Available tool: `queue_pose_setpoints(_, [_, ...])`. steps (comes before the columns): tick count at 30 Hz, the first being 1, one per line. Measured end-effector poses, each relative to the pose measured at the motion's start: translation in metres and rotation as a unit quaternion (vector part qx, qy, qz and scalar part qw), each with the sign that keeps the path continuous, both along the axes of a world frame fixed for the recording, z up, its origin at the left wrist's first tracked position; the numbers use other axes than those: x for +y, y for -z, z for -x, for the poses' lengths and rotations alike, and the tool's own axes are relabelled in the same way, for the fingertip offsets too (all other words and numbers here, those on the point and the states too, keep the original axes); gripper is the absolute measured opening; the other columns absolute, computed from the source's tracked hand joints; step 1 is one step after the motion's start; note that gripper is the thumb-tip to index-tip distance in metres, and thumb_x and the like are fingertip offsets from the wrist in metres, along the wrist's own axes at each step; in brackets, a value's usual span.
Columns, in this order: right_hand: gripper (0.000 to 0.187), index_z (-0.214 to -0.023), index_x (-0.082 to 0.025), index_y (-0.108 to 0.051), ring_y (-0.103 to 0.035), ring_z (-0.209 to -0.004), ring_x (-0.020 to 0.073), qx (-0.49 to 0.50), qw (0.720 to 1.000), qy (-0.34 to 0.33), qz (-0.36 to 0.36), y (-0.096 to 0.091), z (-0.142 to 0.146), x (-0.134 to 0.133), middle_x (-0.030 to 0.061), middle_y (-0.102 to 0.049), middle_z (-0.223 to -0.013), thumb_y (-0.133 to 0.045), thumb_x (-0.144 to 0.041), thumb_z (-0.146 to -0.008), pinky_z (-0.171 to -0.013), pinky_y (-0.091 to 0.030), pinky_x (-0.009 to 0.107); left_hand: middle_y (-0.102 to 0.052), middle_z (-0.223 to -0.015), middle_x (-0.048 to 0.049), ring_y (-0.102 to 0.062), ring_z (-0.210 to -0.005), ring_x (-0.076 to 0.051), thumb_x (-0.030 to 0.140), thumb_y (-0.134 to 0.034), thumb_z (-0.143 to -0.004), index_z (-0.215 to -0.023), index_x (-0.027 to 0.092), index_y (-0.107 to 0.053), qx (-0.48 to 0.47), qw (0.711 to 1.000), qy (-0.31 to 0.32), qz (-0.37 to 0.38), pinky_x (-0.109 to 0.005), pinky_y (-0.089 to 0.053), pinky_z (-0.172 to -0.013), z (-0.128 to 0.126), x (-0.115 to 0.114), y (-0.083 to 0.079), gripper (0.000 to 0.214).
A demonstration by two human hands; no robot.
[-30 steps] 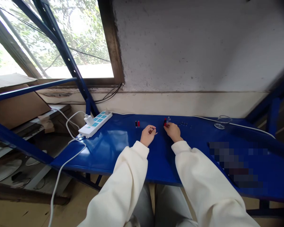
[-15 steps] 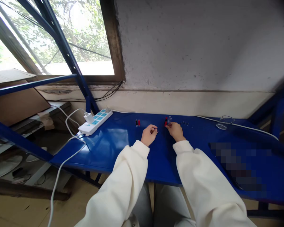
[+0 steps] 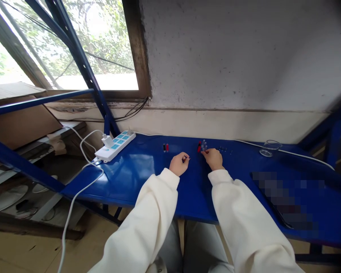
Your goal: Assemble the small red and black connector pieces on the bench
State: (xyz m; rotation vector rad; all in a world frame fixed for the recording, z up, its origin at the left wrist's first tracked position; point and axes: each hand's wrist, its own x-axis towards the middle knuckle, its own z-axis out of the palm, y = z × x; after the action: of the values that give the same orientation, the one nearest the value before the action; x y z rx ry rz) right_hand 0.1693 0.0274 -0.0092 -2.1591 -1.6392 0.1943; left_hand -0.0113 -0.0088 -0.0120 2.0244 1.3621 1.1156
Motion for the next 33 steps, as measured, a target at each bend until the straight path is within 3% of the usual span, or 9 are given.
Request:
queue_pose_setpoints(4, [0.026, -0.08, -0.019, -0.068, -0.061, -0.074, 0.021, 0.005, 1.0, 0.006, 0.007, 0.0, 0.001, 0.0, 0.009, -0.066, -0.075, -0.052, -0.039, -0.075, -0.059, -0.041, 0.026, -0.061, -0.076, -0.0048, -0.057, -0.071, -0.016, 0.02, -0.042, -0.078, -0.106, 0.018, -0.054, 0.124, 0.989, -0.076, -0.032, -0.024, -0.042, -0.062, 0.006, 0.0, -0.004, 0.031])
queue_pose_setpoints(8, [0.029, -0.085, -0.019, -0.067, -0.061, -0.077, 0.0215, 0.009, 1.0, 0.009, 0.028, -0.004, 0.002, -0.003, 0.0091, -0.066, -0.077, -0.05, -0.04, -0.076, -0.058, -0.041, 0.025, -0.063, -0.079, -0.0082, -0.059, -0.073, -0.019, 0.022, -0.038, -0.081, -0.132, 0.018, -0.03, 0.208, 0.964, -0.164, -0.001, -0.026, -0.043, -0.063, 0.016, 0.003, -0.011, 0.051])
queue_pose_setpoints(12, [0.029, -0.09, -0.015, -0.065, -0.061, -0.082, 0.0236, -0.015, 0.998, 0.011, 0.054, -0.015, 0.005, -0.011, 0.0114, -0.065, -0.085, -0.05, -0.037, -0.077, -0.063, -0.043, 0.028, -0.063, -0.079, -0.0095, -0.061, -0.072, -0.021, 0.025, -0.035, -0.083, -0.138, 0.018, -0.011, 0.232, 0.946, -0.227, 0.029, -0.027, -0.042, -0.062, 0.026, 0.008, -0.016, 0.061])
queue_pose_setpoints(17, [0.034, -0.087, -0.011, -0.063, -0.061, -0.083, 0.0255, -0.062, 0.996, 0.005, 0.061, -0.031, 0.017, -0.029, 0.0154, -0.063, -0.084, -0.044, -0.038, -0.08, -0.066, -0.044, 0.031, -0.064, -0.083, -0.0099, -0.061, -0.074, -0.02, 0.028, -0.033, -0.085, -0.138, 0.019, -0.004, 0.235, 0.937, -0.255, 0.051, -0.027, -0.042, -0.063, 0.032, 0.013, -0.017, 0.061])
queue_pose_setpoints(22, [0.036, -0.082, -0.013, -0.064, -0.061, -0.081, 0.024, -0.076, 0.996, -0.022, 0.039, -0.033, 0.029, -0.04, 0.0147, -0.063, -0.083, -0.04, -0.04, -0.083, -0.066, -0.043, 0.03, -0.063, -0.082, -0.0105, -0.061, -0.075, -0.02, 0.029, -0.032, -0.086, -0.138, 0.02, -0.01, 0.239, 0.933, -0.263, 0.062, -0.026, -0.042, -0.064, 0.03, 0.016, -0.016, 0.058])
queue_pose_setpoints(28, [0.04, -0.073, -0.015, -0.064, -0.061, -0.073, 0.0226, -0.078, 0.995, -0.064, -0.002, -0.03, 0.035, -0.043, 0.0148, -0.064, -0.076, -0.037, -0.041, -0.084, -0.06, -0.042, 0.028, -0.062, -0.088, -0.015, -0.06, -0.079, -0.024, 0.026, -0.033, -0.086, -0.132, 0.021, -0.032, 0.161, 0.955, -0.248, 0.027, -0.031, -0.041, -0.068, 0.033, 0.018, -0.013, 0.046])
queue_pose_setpoints(31, [0.04, -0.07, -0.015, -0.064, -0.061, -0.069, 0.0215, -0.073, 0.995, -0.072, -0.015, -0.03, 0.036, -0.044, 0.0136, -0.064, -0.073, -0.036, -0.041, -0.084, -0.057, -0.04, 0.027, -0.061, -0.097, -0.0151, -0.059, -0.083, -0.023, 0.022, -0.035, -0.084, -0.118, 0.02, -0.049, 0.114, 0.962, -0.249, -0.003, -0.031, -0.041, -0.07, 0.035, 0.021, -0.01, 0.036])
queue_pose_setpoints(33, [0.04, -0.068, -0.016, -0.063, -0.06, -0.067, 0.0204, -0.069, 0.994, -0.076, -0.023, -0.029, 0.037, -0.045, 0.0123, -0.063, -0.071, -0.036, -0.041, -0.084, -0.055, -0.038, 0.026, -0.062, -0.092, -0.0124, -0.059, -0.083, -0.021, 0.019, -0.038, -0.082, -0.104, 0.02, -0.056, 0.07, 0.967, -0.246, -0.007, -0.029, -0.041, -0.07, 0.035, 0.023, -0.008, 0.028])
